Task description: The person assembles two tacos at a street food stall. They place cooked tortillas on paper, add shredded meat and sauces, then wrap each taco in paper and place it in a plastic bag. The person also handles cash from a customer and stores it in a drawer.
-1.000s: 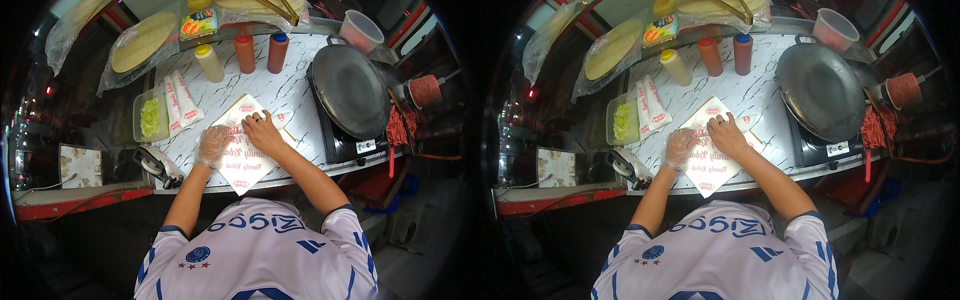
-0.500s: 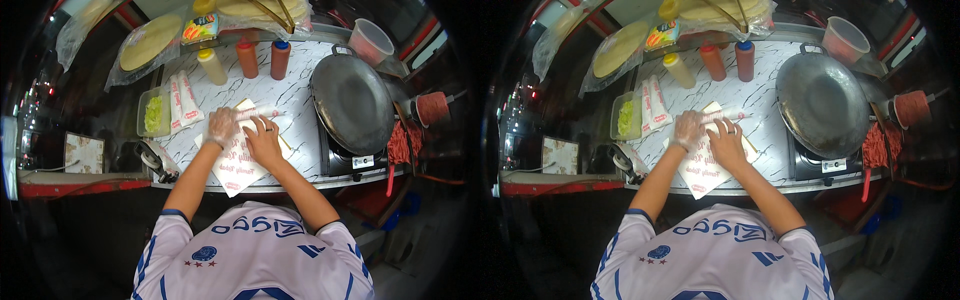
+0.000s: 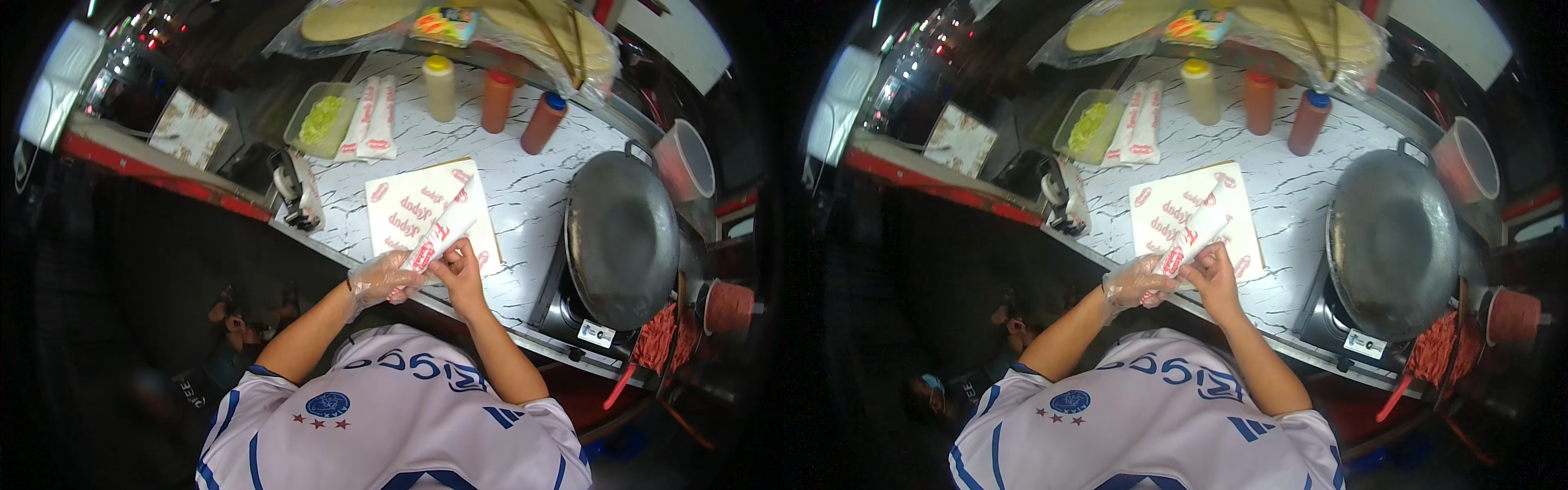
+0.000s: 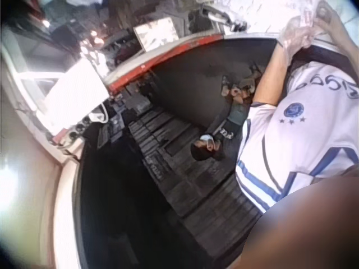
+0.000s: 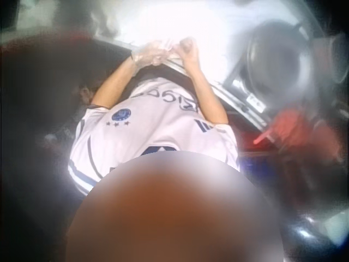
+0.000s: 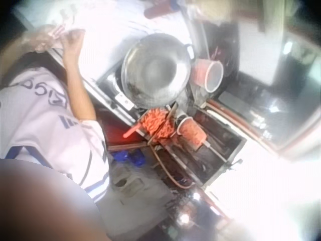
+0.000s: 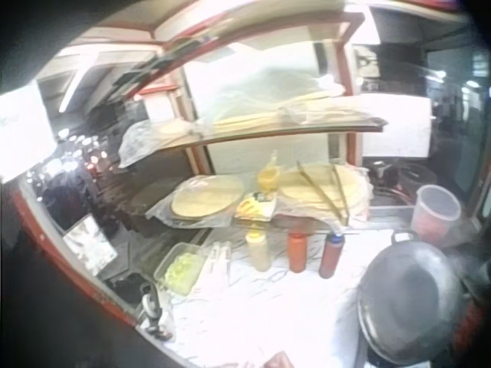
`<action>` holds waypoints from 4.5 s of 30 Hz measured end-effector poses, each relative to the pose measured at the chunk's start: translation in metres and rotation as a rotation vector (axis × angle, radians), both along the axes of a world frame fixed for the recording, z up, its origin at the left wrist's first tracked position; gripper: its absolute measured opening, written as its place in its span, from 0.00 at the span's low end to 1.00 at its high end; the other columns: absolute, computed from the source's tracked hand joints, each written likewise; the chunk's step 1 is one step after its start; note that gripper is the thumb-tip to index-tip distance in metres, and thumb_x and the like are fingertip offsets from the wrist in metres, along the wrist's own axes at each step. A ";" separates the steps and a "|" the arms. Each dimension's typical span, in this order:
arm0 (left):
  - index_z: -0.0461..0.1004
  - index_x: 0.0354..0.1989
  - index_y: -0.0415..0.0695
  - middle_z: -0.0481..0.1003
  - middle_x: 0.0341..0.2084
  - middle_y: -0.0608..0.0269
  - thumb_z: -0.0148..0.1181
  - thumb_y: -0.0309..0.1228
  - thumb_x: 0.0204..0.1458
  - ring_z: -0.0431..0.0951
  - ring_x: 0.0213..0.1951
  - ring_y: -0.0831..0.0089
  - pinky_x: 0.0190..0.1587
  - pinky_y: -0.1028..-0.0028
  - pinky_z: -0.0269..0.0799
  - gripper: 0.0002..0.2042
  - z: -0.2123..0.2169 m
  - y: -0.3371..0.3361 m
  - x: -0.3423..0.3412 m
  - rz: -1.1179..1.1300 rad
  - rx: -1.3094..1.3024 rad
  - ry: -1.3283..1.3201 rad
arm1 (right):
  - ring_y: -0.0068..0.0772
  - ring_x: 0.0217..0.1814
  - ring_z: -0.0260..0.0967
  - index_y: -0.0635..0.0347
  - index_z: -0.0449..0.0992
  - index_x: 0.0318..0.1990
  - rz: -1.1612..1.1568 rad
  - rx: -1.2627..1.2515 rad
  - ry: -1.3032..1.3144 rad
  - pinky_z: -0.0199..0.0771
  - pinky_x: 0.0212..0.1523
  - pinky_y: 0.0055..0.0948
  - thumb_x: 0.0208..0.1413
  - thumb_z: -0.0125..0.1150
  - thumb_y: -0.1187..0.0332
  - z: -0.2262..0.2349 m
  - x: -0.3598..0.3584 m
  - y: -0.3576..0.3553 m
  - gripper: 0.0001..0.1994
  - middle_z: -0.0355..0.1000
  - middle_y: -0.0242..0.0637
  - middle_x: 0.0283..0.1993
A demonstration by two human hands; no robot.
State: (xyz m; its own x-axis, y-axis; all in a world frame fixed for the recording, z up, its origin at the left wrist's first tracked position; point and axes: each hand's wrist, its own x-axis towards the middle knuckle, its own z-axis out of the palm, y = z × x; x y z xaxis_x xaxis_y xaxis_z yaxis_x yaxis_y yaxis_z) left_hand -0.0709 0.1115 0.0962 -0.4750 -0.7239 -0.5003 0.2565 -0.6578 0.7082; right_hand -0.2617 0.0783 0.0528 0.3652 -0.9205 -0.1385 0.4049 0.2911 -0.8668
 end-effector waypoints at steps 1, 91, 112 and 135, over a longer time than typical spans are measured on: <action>0.70 0.45 0.41 0.73 0.24 0.64 0.60 0.31 0.59 0.71 0.19 0.76 0.21 0.77 0.67 0.10 0.003 0.006 0.002 0.053 -0.072 -0.020 | 0.25 0.48 0.69 0.57 0.62 0.43 0.019 0.015 0.023 0.74 0.50 0.30 0.53 0.68 0.82 0.003 0.006 -0.002 0.19 0.69 0.37 0.44; 0.70 0.29 0.41 0.72 0.19 0.68 0.59 0.30 0.63 0.76 0.21 0.81 0.25 0.80 0.74 0.10 -0.069 -0.010 0.028 0.006 -0.418 -0.444 | 0.18 0.23 0.63 0.64 0.74 0.25 -0.202 0.068 0.734 0.60 0.24 0.24 0.61 0.64 0.62 -0.022 0.026 0.045 0.16 0.68 0.28 0.19; 0.49 0.75 0.51 0.41 0.73 0.37 0.61 0.57 0.52 0.41 0.73 0.35 0.73 0.43 0.34 0.45 -0.044 0.012 0.023 -0.608 -1.168 -1.292 | 0.23 0.28 0.64 0.53 0.74 0.56 0.008 -0.234 1.040 0.68 0.32 0.26 0.43 0.77 0.67 -0.008 0.036 -0.038 0.29 0.65 0.29 0.26; 0.53 0.75 0.52 0.38 0.72 0.27 0.51 0.58 0.55 0.33 0.74 0.31 0.72 0.40 0.28 0.40 -0.113 0.009 0.025 -0.476 -1.311 -1.147 | 0.35 0.31 0.76 0.62 0.84 0.31 0.237 -0.346 0.458 0.75 0.36 0.32 0.49 0.69 0.73 -0.007 0.255 -0.008 0.04 0.77 0.43 0.28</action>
